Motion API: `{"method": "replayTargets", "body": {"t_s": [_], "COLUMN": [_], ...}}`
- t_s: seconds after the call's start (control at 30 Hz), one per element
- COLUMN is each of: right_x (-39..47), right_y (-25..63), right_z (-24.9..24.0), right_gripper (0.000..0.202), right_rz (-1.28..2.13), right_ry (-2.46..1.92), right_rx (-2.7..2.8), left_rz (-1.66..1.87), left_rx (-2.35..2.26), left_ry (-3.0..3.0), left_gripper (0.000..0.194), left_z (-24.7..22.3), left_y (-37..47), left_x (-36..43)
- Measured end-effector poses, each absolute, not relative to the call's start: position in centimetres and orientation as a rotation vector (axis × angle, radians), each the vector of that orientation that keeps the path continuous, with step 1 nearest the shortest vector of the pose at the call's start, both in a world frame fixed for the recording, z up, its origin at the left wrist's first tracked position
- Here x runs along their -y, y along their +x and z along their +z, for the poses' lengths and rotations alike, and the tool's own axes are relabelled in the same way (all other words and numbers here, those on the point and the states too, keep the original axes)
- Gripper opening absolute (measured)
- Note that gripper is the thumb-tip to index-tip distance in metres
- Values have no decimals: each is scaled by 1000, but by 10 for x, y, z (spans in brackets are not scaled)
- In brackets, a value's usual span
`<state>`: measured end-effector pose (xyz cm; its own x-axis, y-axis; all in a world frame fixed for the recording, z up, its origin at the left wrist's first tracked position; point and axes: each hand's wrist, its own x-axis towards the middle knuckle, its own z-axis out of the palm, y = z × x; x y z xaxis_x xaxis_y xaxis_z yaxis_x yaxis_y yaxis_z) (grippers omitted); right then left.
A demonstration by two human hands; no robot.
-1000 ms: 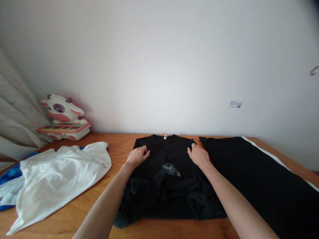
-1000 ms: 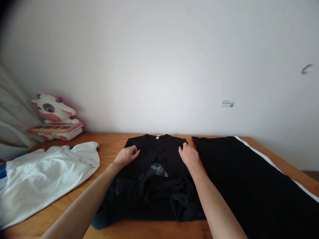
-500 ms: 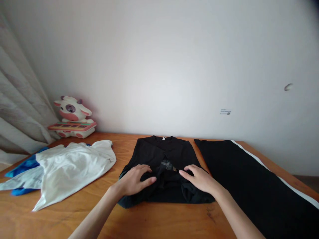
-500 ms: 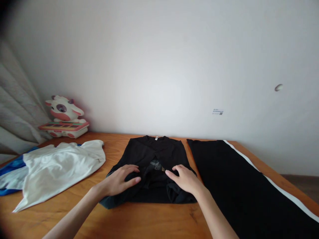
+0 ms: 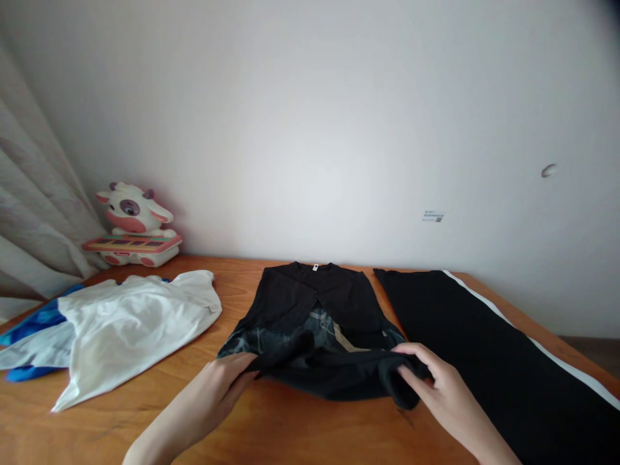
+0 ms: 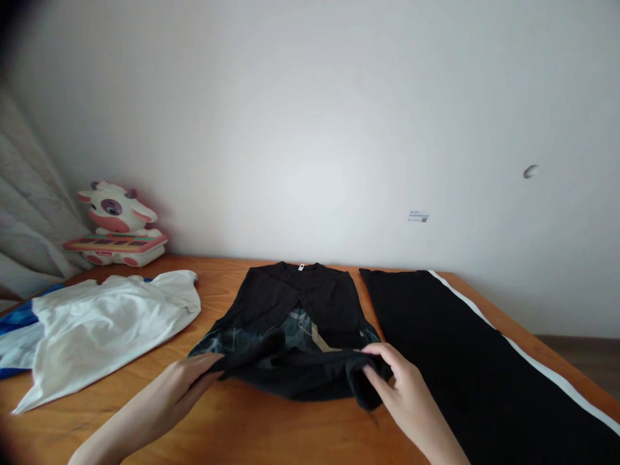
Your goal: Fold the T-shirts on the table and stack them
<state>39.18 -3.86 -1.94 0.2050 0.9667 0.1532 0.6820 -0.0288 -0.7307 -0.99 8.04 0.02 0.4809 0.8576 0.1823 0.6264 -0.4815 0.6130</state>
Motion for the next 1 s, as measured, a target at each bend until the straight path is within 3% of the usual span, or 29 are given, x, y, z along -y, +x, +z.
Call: {"method": "replayTargets", "body": {"t_s": [0.2,0.37,0.5,0.6,0.73,1.0], "right_x": [52,45,50,60,69,102], "right_y": [393,378,383,387,372,403], "right_z": [-36,-43,-47,-52,-51,-24], "right_gripper": [35,59,67,69,79,15], "right_rz": [561,512,727,813,656,546], "right_ry": [-1679,-1738,-1856,-1853,-1881,-1683], "right_rx": [1439,1261,1126,1048,1208,1265], "left_rz": [662,563,477,559,757,1069], "left_rx": [-1362,-1353,-1324,-1243,-1122,-1205], "left_ry": [2053,2009,2007,1974,1789,1380], "left_gripper": [26,33,36,39,44,54], "left_z": [-14,-13,-11,-7,3,-6], "left_y": [-41,-26,-17,-21,-31,-80], "left_x": [-67,-68,-78,-82,-80,-75]}}
